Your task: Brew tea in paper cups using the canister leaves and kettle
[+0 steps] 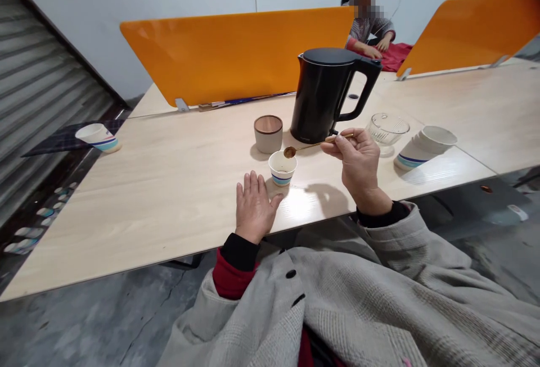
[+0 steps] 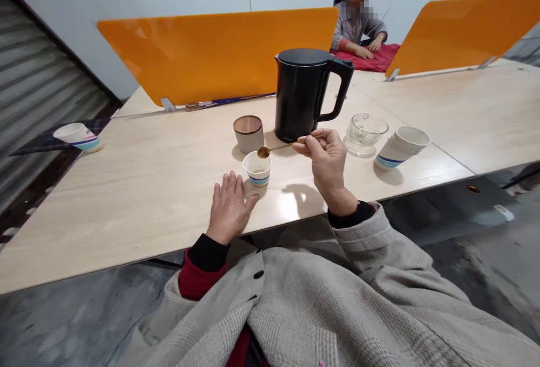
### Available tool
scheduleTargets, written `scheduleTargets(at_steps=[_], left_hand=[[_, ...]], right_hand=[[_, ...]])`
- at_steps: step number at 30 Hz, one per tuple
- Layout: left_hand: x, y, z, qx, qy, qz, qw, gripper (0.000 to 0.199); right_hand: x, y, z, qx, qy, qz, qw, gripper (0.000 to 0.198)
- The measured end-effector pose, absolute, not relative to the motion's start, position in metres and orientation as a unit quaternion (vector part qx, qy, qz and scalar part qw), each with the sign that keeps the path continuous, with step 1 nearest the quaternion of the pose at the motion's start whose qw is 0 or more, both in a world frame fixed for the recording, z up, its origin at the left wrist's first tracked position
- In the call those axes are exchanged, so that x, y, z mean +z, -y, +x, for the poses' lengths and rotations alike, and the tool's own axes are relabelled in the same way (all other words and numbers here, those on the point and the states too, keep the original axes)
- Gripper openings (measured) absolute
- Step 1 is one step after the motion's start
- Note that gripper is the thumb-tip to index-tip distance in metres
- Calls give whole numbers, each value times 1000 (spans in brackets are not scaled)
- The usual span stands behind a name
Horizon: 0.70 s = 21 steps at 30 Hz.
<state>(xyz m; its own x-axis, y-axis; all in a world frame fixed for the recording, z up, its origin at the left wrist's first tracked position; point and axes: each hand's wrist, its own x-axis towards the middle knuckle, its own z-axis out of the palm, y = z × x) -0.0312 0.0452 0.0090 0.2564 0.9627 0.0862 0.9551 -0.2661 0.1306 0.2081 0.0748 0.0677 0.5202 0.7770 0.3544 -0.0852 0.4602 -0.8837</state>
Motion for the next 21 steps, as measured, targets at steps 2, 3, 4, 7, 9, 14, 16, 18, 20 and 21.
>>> scheduleTargets(at_steps=[2,3,4,7,9,14,16,18,20,21], left_hand=[[9,-45,-31,72,-605,793,26,80],[9,-45,-32,71,-604,793,25,80],[10,-45,-32,71,-603,794,25,80],[10,-46,-32,74,-601,796,23,79],[10,-47,-32,77,-599,797,21,78],[8,-48,-33,86,-593,800,13,77],[6,-49,-33,87,-591,802,8,77],[5,-49,-34,89,-590,802,1,76],[2,-49,-34,94,-590,802,-6,75],[2,-50,-34,97,-591,801,-8,75]], right_hand=[[69,-76,216,282,386,-433,764,24],[71,-76,222,276,379,-433,770,23],[75,-76,230,267,369,-434,777,21],[92,-74,266,205,324,-441,811,19],[105,-71,295,132,290,-450,834,20],[121,-67,360,-75,318,-519,790,27],[118,-71,372,-126,359,-580,720,26],[113,-77,377,-151,396,-658,623,18],[105,-87,376,-160,416,-731,517,14],[101,-92,375,-159,417,-761,471,16]])
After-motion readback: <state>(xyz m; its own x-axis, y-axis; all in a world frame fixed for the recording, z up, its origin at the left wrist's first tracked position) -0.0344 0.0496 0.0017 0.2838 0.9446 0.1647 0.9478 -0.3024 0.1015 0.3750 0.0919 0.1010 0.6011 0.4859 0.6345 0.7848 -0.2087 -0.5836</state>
